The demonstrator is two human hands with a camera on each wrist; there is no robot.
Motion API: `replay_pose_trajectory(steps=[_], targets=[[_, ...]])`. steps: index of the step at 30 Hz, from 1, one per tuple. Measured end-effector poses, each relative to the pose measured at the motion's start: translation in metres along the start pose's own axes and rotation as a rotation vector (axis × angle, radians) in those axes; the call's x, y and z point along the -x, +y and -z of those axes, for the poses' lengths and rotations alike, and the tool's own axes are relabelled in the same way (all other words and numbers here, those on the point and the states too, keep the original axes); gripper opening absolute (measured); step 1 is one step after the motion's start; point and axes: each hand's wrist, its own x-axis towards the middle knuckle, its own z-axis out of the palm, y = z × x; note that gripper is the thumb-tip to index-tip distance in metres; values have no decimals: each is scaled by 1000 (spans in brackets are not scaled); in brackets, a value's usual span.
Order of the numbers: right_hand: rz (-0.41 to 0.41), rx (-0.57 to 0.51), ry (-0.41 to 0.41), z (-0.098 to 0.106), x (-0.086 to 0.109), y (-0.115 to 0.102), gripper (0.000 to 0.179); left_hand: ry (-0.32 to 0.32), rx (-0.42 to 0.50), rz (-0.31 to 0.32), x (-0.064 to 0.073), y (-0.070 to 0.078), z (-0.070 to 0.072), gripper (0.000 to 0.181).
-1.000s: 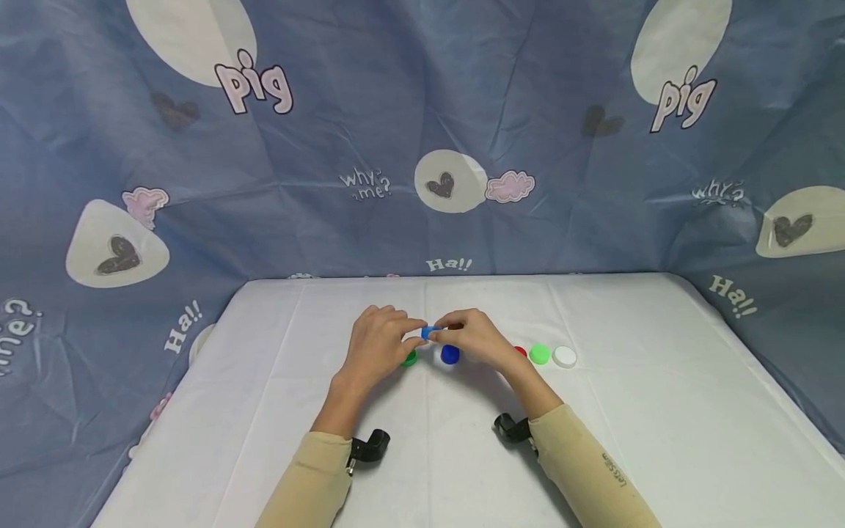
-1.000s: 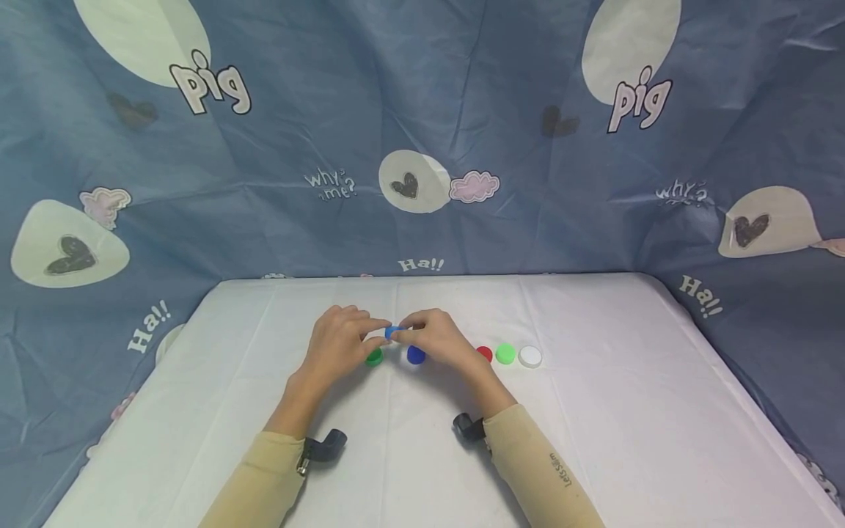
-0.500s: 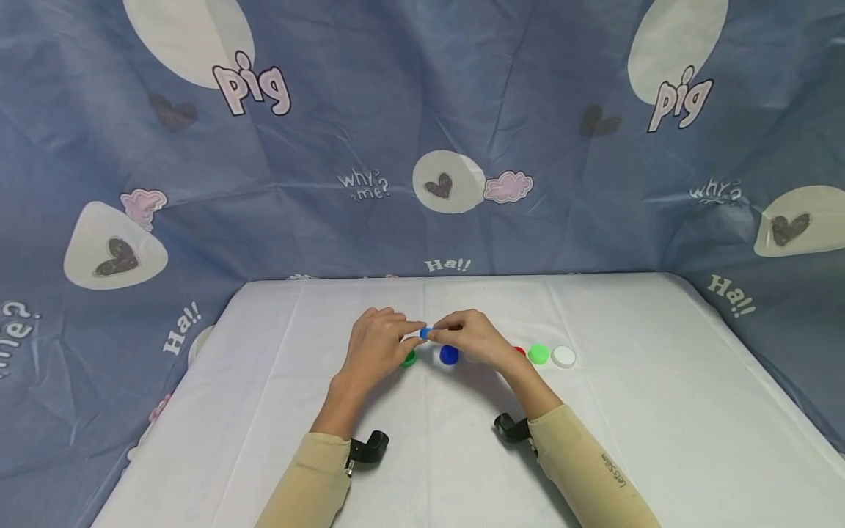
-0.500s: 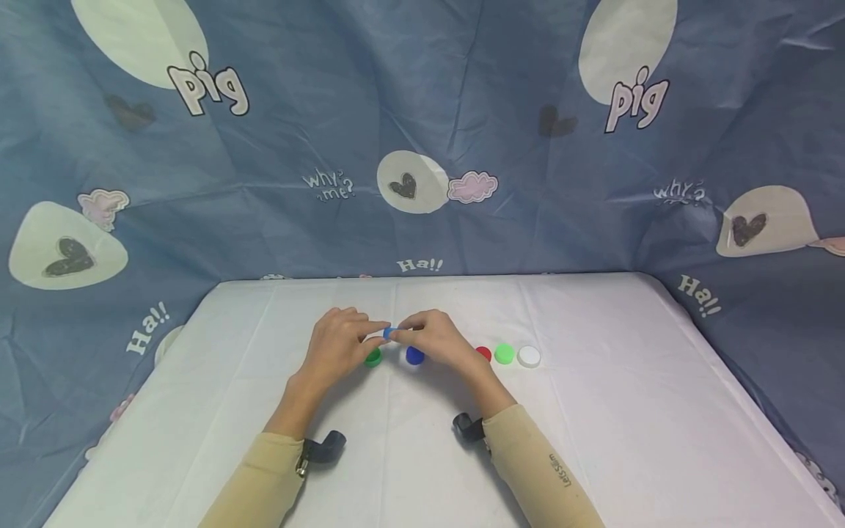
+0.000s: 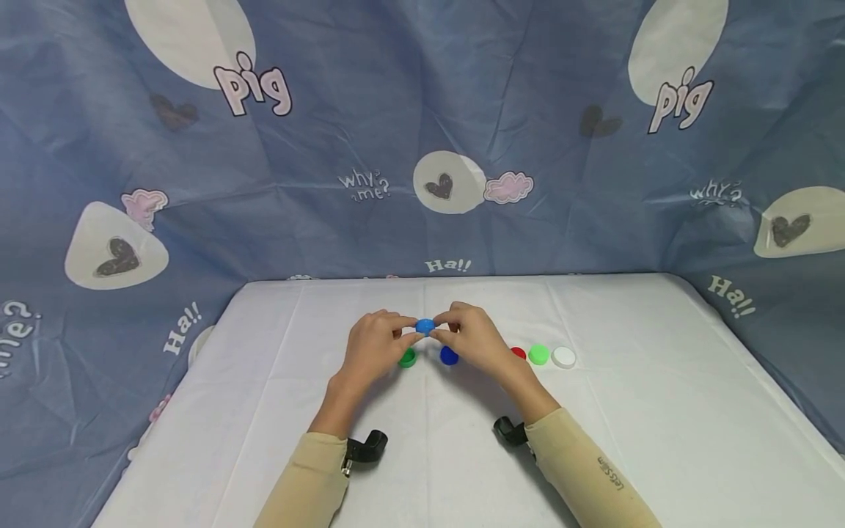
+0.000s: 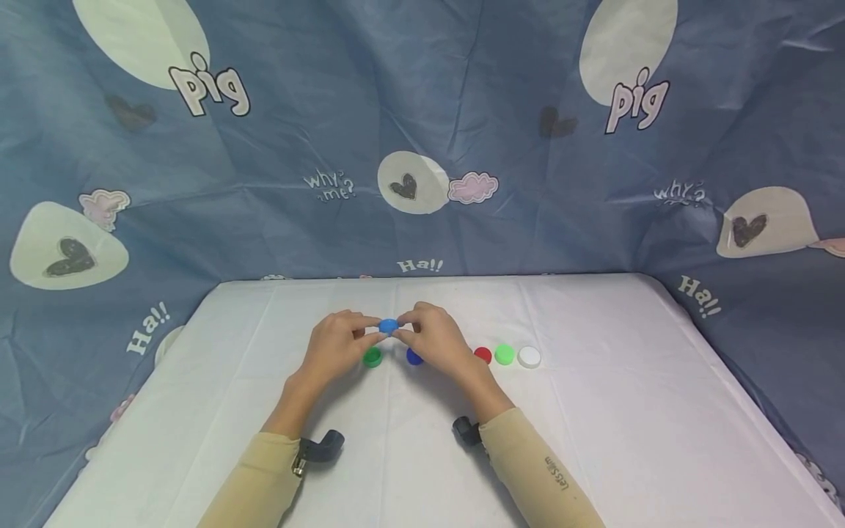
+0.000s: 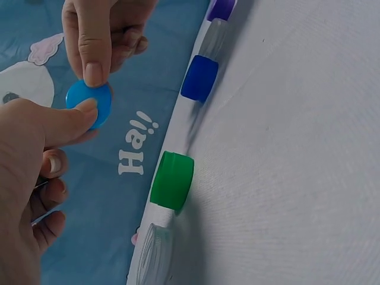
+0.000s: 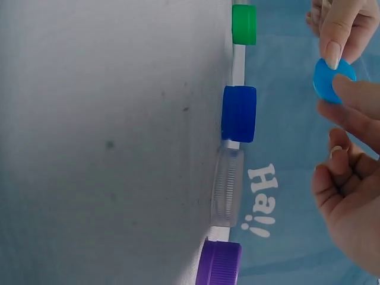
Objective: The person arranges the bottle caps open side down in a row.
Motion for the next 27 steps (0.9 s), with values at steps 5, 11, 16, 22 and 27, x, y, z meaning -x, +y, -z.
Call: replay_pose_trajectory(steps=[5,11,16,22,27], targets=[[2,-13,-3,0,1,1,16,-45,21,38,1,2,-1,29],[-2,-40,-13,1,2,2,15,-83,8,38,1,3,0,30],[-40,-96,-41,2,1,4,14,-109,-41,-9,1,3,2,33],[-185,-225,-123,12,3,-1,18,-63,-142,-129,-1,4,5,35],[-286,-348,-195,19,3,2,20,16,-127,-215,-1,4,6,39]])
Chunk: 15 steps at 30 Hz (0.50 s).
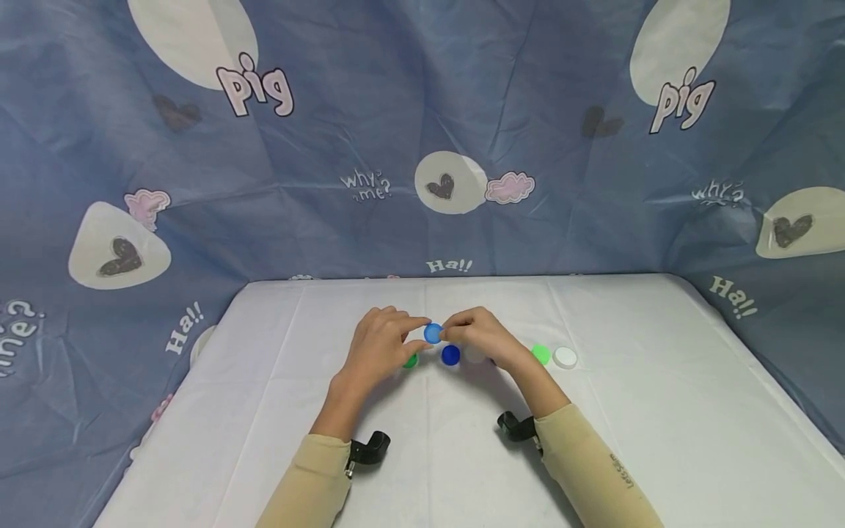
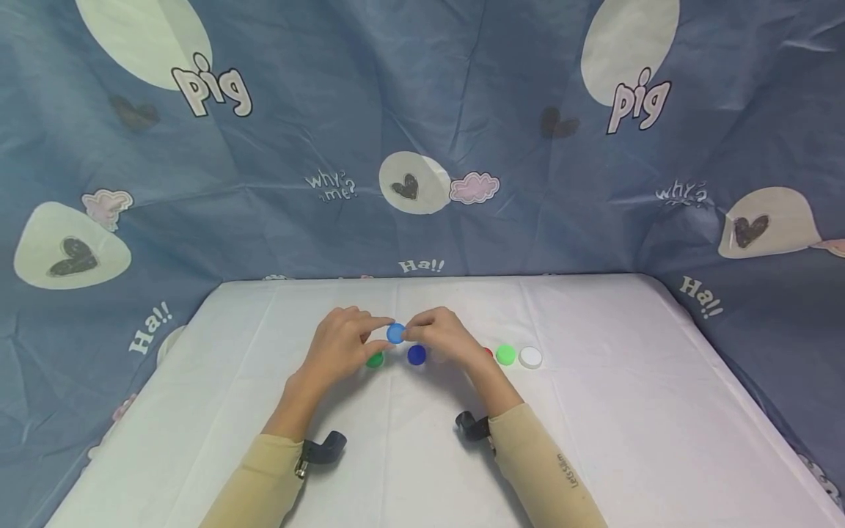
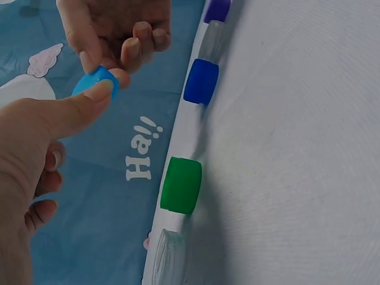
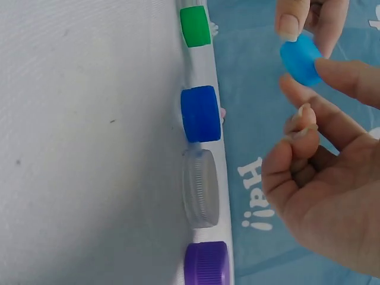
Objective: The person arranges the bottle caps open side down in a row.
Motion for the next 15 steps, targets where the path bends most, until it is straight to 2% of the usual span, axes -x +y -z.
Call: replay_pose_trajectory(steps=[7,15], targets=[[0,-98,-73,2,-4,8,21,52,23,-55,1,1,-3,37],[-19,-77,-92,1,-4,8,21,27,13,-46,3,0,-4,33]])
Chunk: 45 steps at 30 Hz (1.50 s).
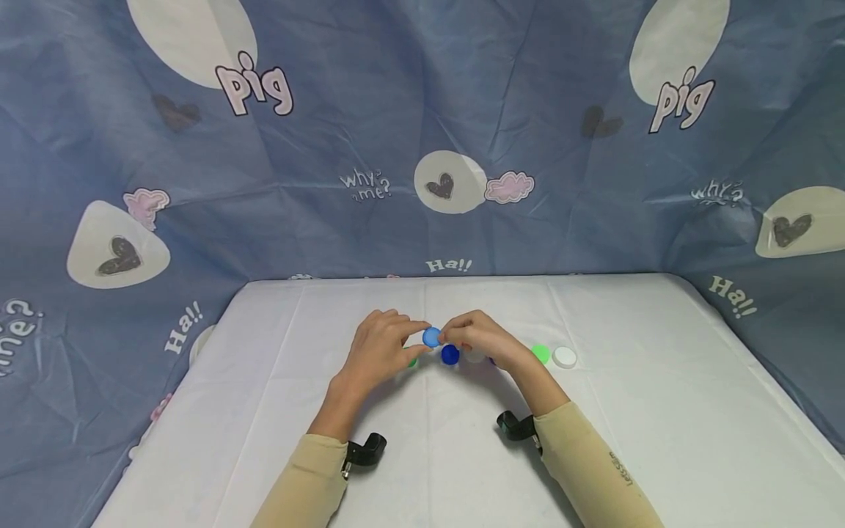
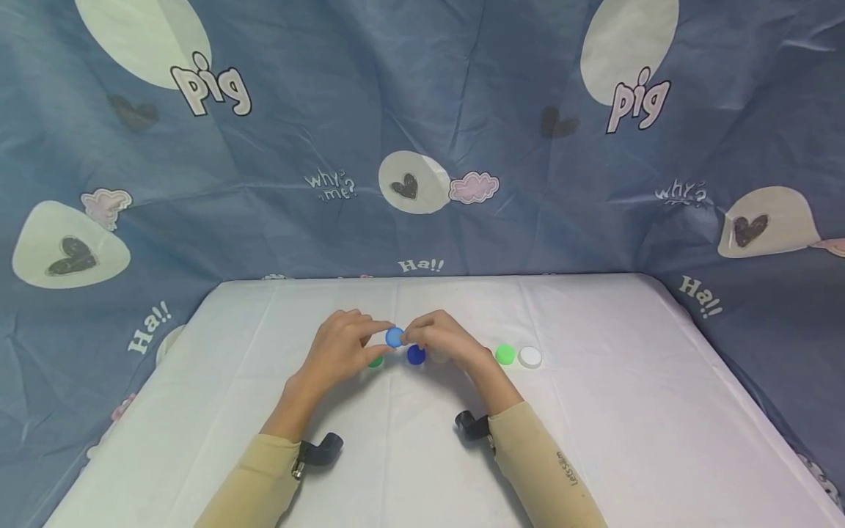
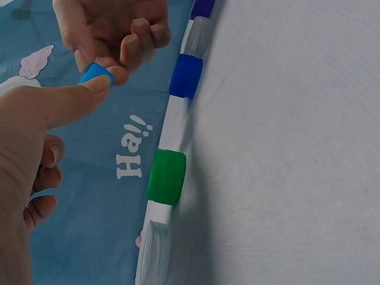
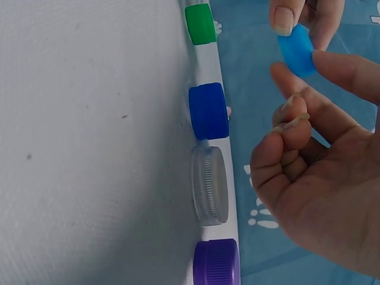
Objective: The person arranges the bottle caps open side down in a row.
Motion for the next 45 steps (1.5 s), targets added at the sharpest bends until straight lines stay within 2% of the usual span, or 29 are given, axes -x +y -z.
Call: replay_pose_trajectory(steps=[4,7,11,17,22,25,33,38,45], targets=[[-17,26,-9,-1,0,-2,22,-9,-1,6,1,-1,0,31],[-3,73,-22,-1,2,-3,23,-14,14,15,1,-1,0,29],[35,148,-29,-1,4,-5,23,-35,50,59,2,-3,-1,27],[124,258,50,-6,3,-1,28,-79,102,135,5,-4,-1,27],[214,292,94,-12,3,-1,27,-129,132,185,6,-4,-1,28],[241,305,108,-14,3,-1,24,-146,130,199,6,-5,-1,30],[247,308,106,-15,2,1,23,-182,131,228,6,-4,-1,33],[245,344,103,-17,1,1,24,-201,102,254,7,-1,-1,35],[212,380,101,-18,1,0,24,-207,58,258,5,1,-2,33]])
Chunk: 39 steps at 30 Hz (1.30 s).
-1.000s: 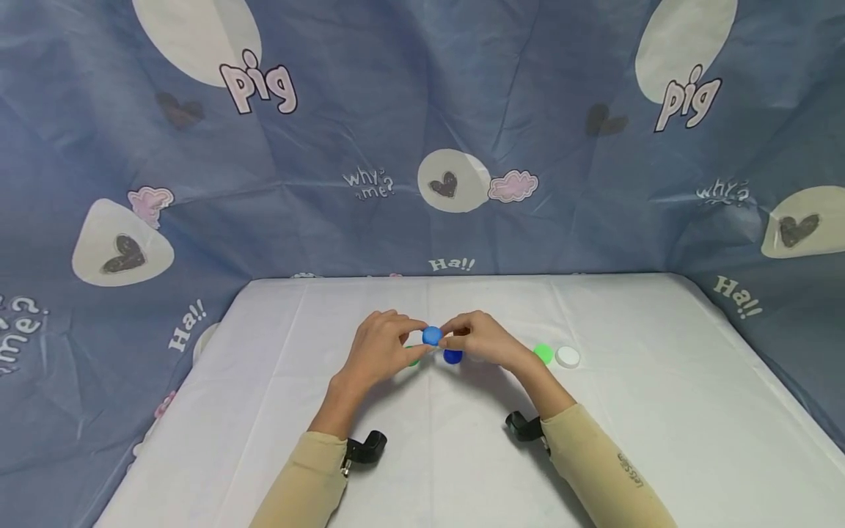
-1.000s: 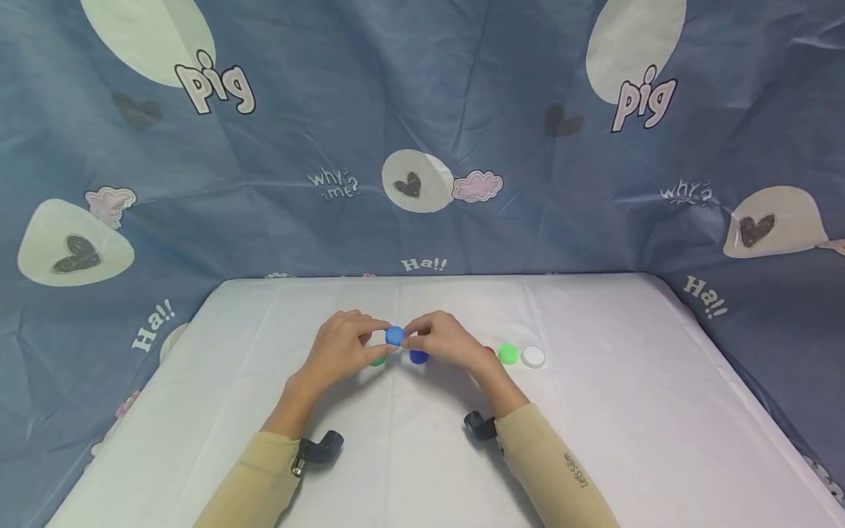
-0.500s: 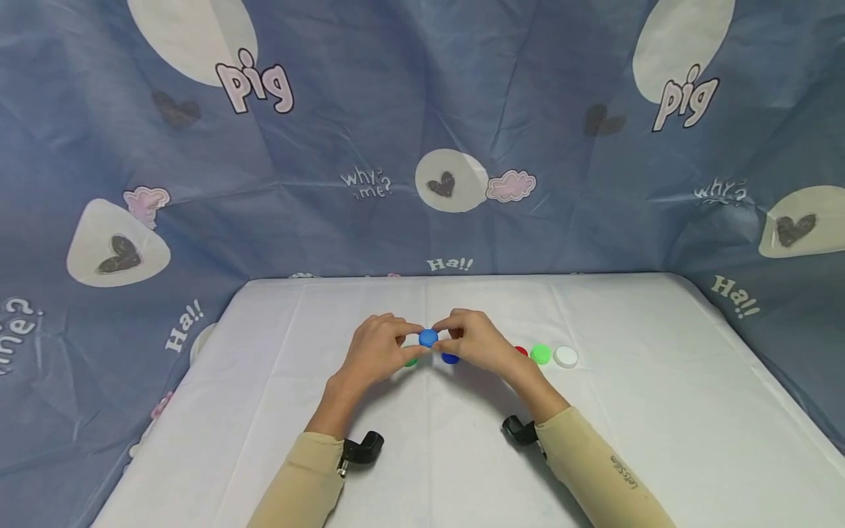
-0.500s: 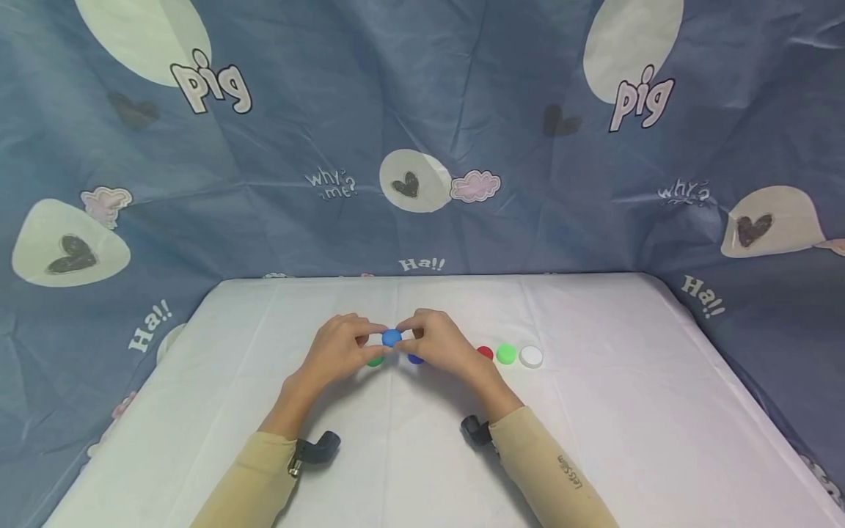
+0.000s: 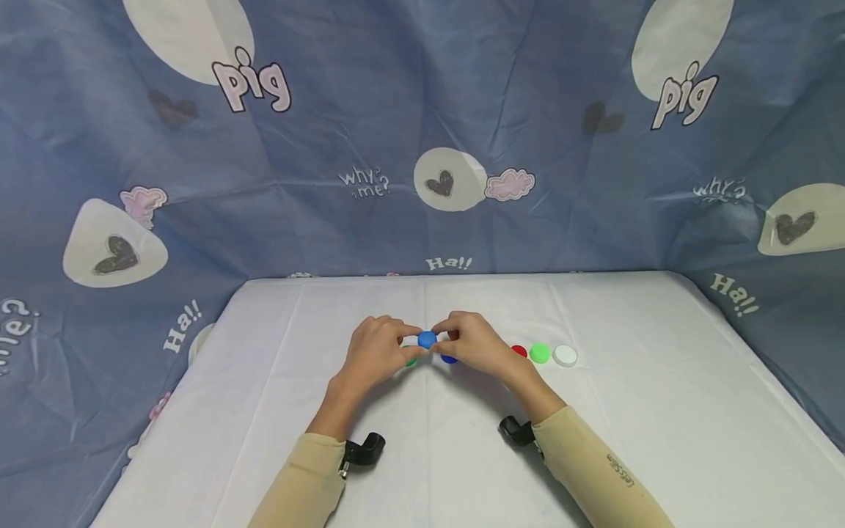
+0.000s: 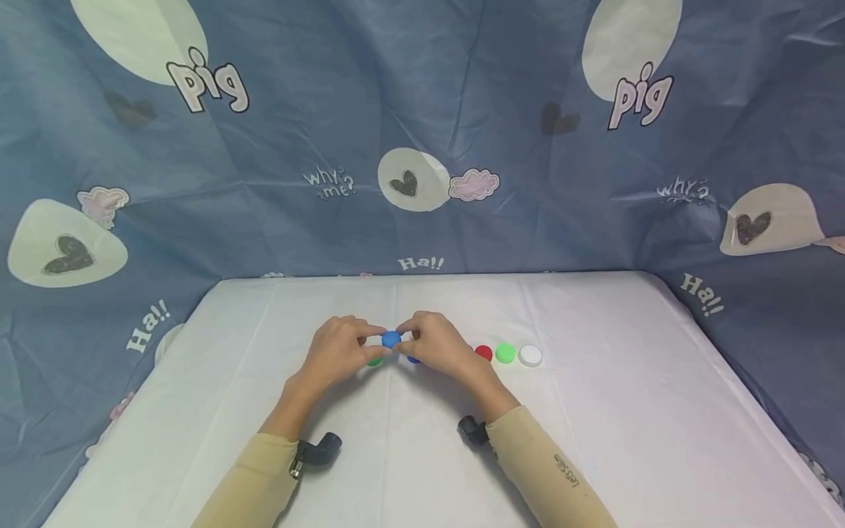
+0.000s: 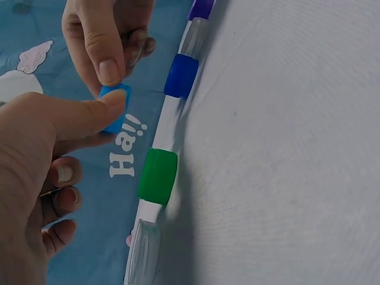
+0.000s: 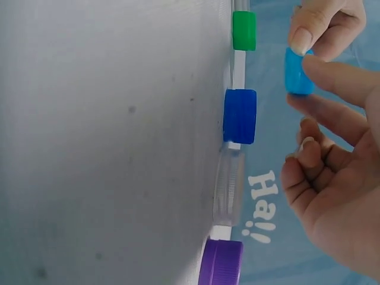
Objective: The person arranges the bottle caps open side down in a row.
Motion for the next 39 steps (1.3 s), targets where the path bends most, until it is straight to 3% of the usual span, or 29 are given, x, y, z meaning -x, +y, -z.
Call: replay_pose_trajectory(steps=[18,31,39], targets=[[-133,134,-55,-9,-6,-1,30,-59,-24,32,-1,2,-11,30],[-136,267,-33,-16,-5,-4,28,-64,-75,21,-2,3,-22,28],[-139,294,-21,-17,-3,-8,29,-77,-73,44,-1,7,-19,29]])
